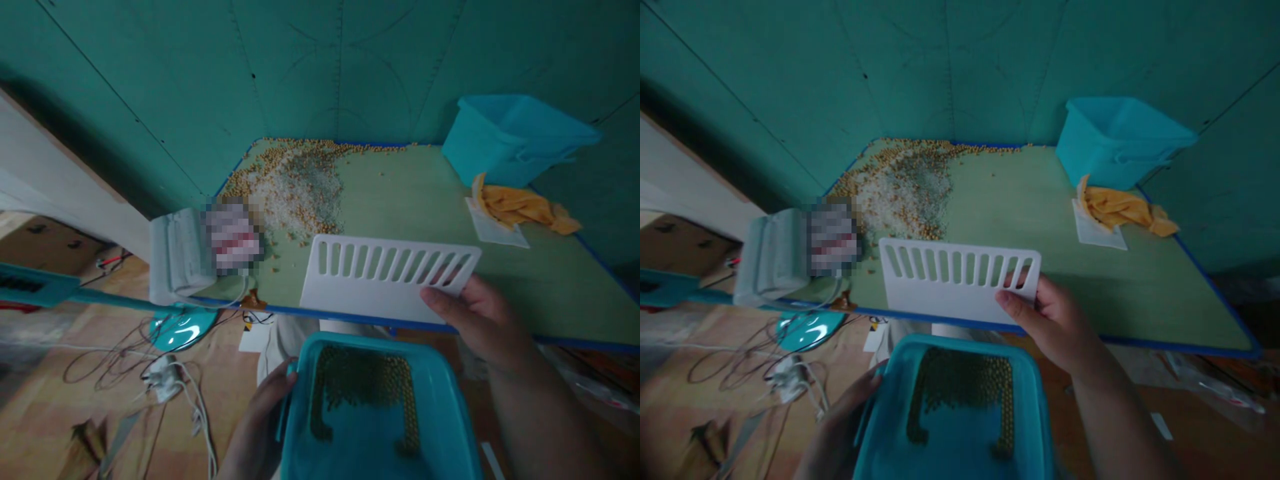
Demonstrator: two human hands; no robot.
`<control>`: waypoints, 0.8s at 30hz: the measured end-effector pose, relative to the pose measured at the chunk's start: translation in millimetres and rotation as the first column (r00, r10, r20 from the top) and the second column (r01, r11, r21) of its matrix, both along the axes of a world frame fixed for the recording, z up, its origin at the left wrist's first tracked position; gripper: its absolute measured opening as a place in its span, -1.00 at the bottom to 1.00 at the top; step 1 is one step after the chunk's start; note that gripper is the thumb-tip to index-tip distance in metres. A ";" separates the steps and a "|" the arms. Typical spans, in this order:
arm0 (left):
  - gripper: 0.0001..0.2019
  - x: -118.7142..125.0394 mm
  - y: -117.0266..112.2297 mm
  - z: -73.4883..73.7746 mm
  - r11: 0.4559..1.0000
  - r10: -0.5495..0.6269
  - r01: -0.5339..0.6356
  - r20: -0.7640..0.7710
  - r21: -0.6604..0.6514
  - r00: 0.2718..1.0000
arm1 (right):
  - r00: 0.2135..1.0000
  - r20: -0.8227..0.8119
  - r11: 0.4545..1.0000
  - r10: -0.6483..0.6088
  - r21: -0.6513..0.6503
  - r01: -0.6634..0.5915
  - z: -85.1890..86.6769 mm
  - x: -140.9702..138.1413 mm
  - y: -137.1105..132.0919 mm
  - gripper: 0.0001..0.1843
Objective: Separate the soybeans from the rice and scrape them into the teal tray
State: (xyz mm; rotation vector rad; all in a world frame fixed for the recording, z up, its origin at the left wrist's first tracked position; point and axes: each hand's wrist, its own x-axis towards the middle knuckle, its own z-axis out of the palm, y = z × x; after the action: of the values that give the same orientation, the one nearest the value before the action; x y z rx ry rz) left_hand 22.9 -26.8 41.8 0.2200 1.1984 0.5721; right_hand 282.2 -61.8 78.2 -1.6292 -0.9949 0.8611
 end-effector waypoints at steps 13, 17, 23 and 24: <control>-0.75 -5.3 3.0 -3.7 0.999 0.044 -0.044 -0.023 0.021 0.999 | 0.998 -0.046 0.999 0.046 -0.017 -0.047 5.6 -1.6 1.3 -0.78; -0.80 -1.1 0.8 2.0 0.998 0.028 -0.027 -0.026 0.051 0.999 | 0.996 -0.081 1.000 0.020 0.004 -0.020 1.3 -1.3 1.8 -0.77; -0.78 -1.1 0.3 5.5 0.997 -0.007 0.010 -0.040 0.073 0.999 | 0.984 -0.179 1.000 -0.013 -0.007 0.012 0.9 -5.0 2.1 -0.75; -0.77 -4.1 2.4 1.8 0.995 -0.023 0.026 -0.035 0.101 0.999 | 0.981 -0.192 1.000 -0.024 -0.023 0.020 2.9 -6.8 1.9 -0.76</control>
State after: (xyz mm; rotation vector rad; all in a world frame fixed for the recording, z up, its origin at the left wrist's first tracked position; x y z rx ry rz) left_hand 18.8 -24.3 43.6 0.3313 1.1991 0.6103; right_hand 275.4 -59.9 81.1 -1.5389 -0.8335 0.9968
